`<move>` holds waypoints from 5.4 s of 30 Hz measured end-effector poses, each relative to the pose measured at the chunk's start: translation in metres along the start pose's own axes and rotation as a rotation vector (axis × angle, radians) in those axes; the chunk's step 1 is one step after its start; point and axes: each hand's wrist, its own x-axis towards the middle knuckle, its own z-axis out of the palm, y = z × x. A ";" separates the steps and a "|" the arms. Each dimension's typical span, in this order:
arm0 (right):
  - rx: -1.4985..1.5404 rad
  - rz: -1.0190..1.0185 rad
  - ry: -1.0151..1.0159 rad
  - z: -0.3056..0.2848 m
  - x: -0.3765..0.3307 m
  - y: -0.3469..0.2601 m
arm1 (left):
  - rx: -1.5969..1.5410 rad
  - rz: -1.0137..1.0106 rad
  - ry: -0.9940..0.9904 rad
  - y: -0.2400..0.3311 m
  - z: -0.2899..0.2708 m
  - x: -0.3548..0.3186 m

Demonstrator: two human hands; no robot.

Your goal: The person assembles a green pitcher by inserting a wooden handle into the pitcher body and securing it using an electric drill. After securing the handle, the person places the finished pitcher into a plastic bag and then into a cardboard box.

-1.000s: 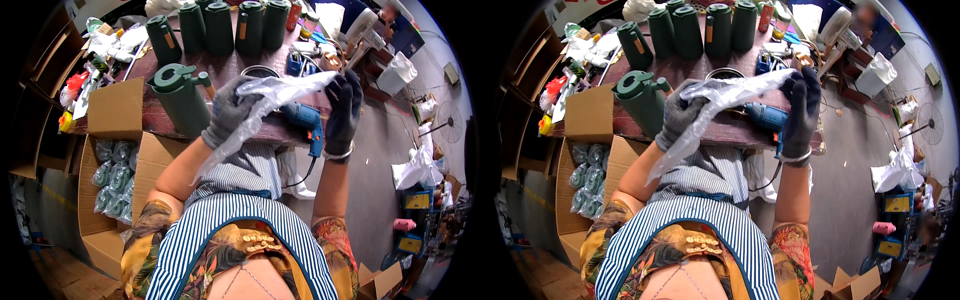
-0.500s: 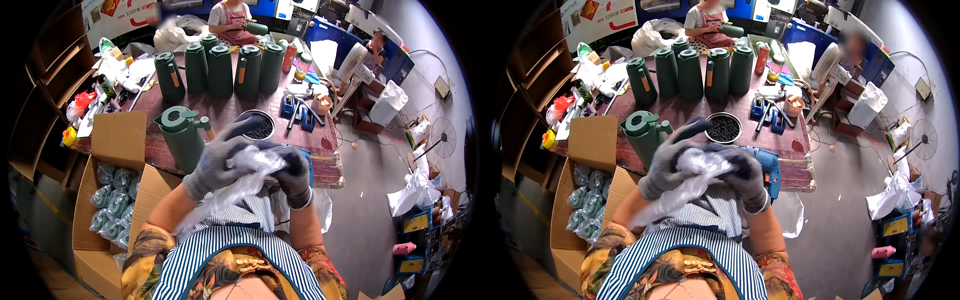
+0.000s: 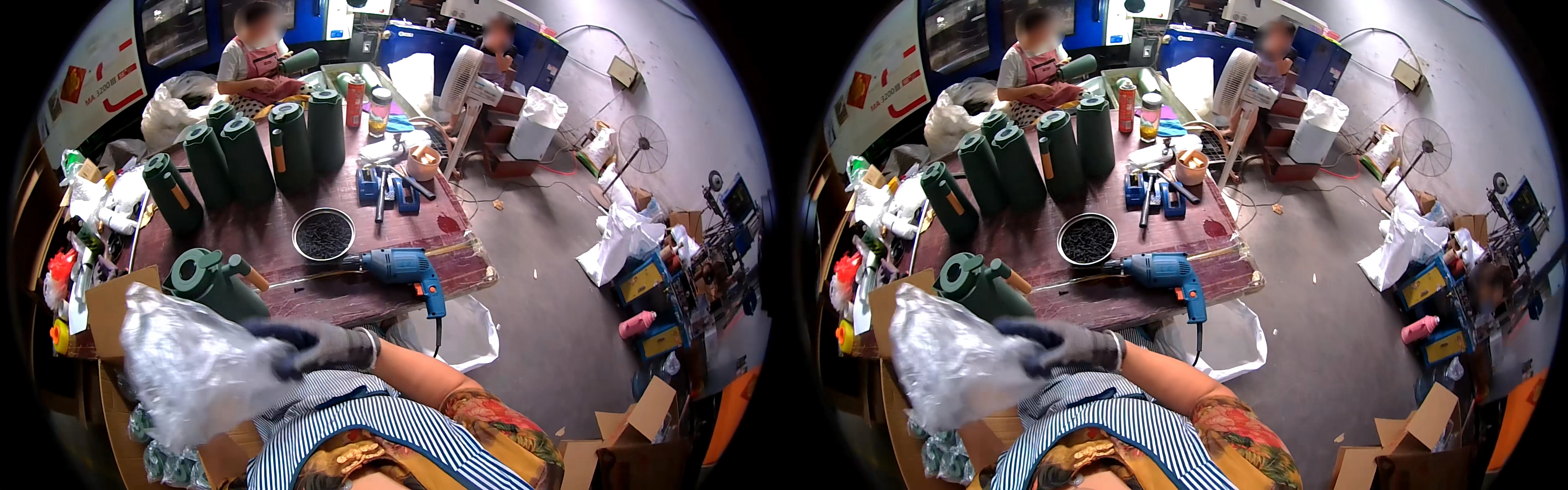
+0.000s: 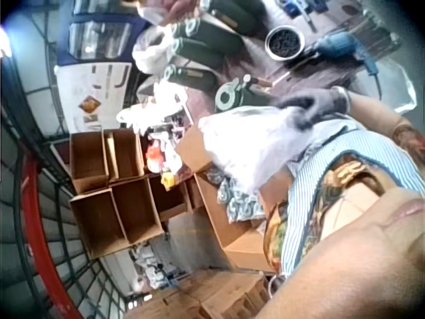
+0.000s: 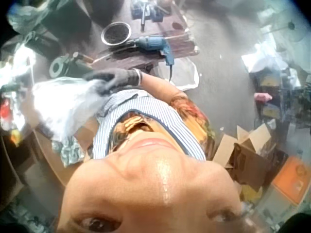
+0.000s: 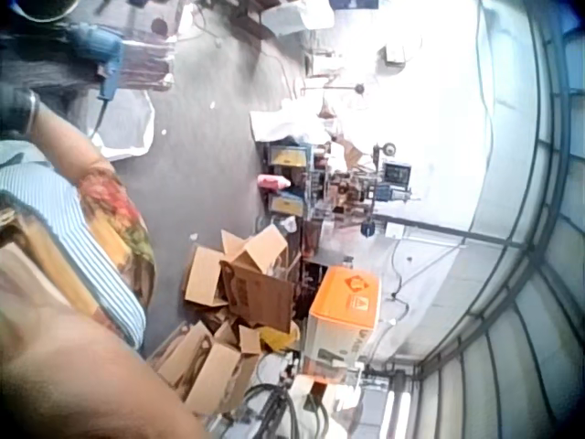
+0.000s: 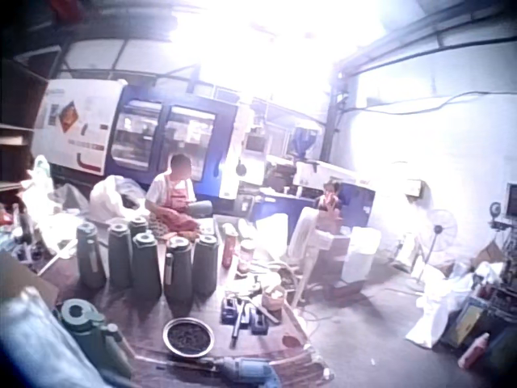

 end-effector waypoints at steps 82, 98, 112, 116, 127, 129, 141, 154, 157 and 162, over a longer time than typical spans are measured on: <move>-0.571 -0.080 0.254 -0.003 0.046 0.173 | 0.986 -0.268 1.449 0.188 -0.055 -0.380; -0.822 0.200 0.256 0.030 0.023 0.136 | 1.636 -1.453 0.003 -0.219 -0.123 -0.601; -1.093 -0.020 0.252 -0.001 -0.006 0.125 | 1.868 -1.726 0.145 -0.057 -0.121 -0.409; -1.300 -0.069 0.438 -0.029 -0.023 0.102 | 1.837 -0.663 0.314 0.045 -0.073 -0.174; -1.115 -0.054 0.652 -0.085 -0.054 0.099 | 2.192 0.518 -0.236 -0.107 -0.244 0.287; -1.051 -0.033 0.700 -0.089 -0.055 0.098 | 2.102 0.436 -0.408 -0.136 -0.257 0.312; -0.715 -0.035 0.735 -0.094 -0.062 0.094 | 1.459 0.152 0.397 0.095 -0.085 0.116; -1.658 0.384 1.298 -0.098 -0.194 0.024 | 0.797 -0.195 -0.160 -0.129 0.094 0.022; -1.616 0.470 1.198 -0.108 -0.208 0.037 | 0.923 -0.028 -0.031 -0.139 0.094 0.061; -1.629 0.509 1.168 -0.112 -0.206 0.039 | 1.222 0.114 -0.134 -0.182 0.102 0.143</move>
